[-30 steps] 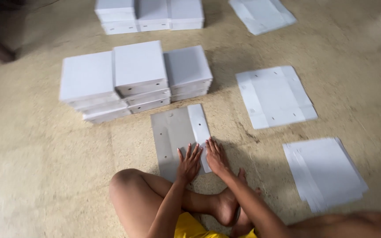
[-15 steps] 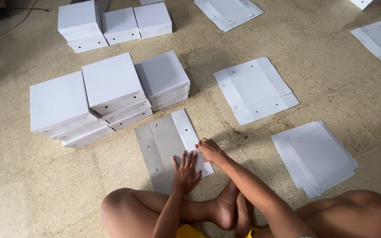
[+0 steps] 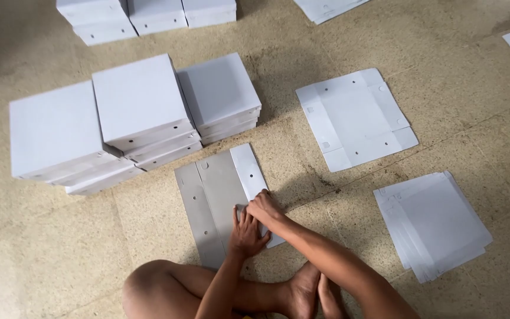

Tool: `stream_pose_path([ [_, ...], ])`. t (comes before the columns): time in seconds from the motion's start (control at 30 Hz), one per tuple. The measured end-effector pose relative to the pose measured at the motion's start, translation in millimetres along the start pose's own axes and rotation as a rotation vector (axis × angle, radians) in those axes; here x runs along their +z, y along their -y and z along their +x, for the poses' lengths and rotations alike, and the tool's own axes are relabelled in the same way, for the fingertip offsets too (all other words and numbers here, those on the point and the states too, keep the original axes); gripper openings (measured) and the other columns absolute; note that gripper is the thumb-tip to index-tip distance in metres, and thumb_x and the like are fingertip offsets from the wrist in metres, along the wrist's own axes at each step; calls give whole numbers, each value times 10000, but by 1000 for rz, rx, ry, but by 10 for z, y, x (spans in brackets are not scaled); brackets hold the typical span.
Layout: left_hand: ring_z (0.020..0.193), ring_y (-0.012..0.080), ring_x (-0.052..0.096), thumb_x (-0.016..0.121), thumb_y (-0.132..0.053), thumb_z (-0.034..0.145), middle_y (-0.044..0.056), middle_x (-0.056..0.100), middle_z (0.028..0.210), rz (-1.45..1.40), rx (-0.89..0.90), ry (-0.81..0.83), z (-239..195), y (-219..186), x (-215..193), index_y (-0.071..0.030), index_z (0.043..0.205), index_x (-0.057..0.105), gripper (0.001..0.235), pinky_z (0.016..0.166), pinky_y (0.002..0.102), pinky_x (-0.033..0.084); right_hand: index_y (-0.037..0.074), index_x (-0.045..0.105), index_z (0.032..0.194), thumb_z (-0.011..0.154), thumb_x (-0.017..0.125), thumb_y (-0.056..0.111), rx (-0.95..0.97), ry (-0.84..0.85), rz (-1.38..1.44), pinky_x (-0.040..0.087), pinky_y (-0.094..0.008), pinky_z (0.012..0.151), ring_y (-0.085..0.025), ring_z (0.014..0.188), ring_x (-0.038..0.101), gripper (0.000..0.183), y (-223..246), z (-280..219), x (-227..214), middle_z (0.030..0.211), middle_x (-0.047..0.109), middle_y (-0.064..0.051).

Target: The person sits on the floor and assembles white cardboard boxes by folding flat sheets along pre-scored lines. They fold the sides up, tuck flaps into slots, and stack the completed boxes. The person handles multiple flat sheets and finished boxes during the process.

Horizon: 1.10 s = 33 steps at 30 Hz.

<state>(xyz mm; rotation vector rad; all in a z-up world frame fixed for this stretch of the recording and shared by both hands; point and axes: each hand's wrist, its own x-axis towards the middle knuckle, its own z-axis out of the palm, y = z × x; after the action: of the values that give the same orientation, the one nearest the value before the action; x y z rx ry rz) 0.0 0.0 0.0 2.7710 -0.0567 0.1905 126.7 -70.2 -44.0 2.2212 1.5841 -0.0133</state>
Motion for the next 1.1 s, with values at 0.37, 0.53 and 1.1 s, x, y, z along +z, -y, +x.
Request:
stream_pose_path([
  [0.37,1397,305,404,492,-623,800,98,538,1418,1,-70,149,127,-87,-273,-124,1469,463,835,1255,589,3,-2,750,848,903,496,68,-87,94,-106,479,-613,450,-456,485,628,269,36,47,-418,694,711,-240],
  [0.53,1431,292,365,481,-643,798,76,522,1450,-4,-67,151,99,-41,-175,-146,1476,458,841,1260,581,-9,-5,743,816,884,518,45,-79,78,-89,488,-621,443,-462,491,629,240,46,51,-311,697,704,-259],
  [1.1,1529,266,228,524,-543,862,60,269,1658,-28,-128,177,136,-152,-337,-310,1536,406,722,1232,571,91,88,732,1179,899,629,29,354,-314,1300,477,-503,997,-392,1217,611,304,-533,-1255,-881,1377,643,-144],
])
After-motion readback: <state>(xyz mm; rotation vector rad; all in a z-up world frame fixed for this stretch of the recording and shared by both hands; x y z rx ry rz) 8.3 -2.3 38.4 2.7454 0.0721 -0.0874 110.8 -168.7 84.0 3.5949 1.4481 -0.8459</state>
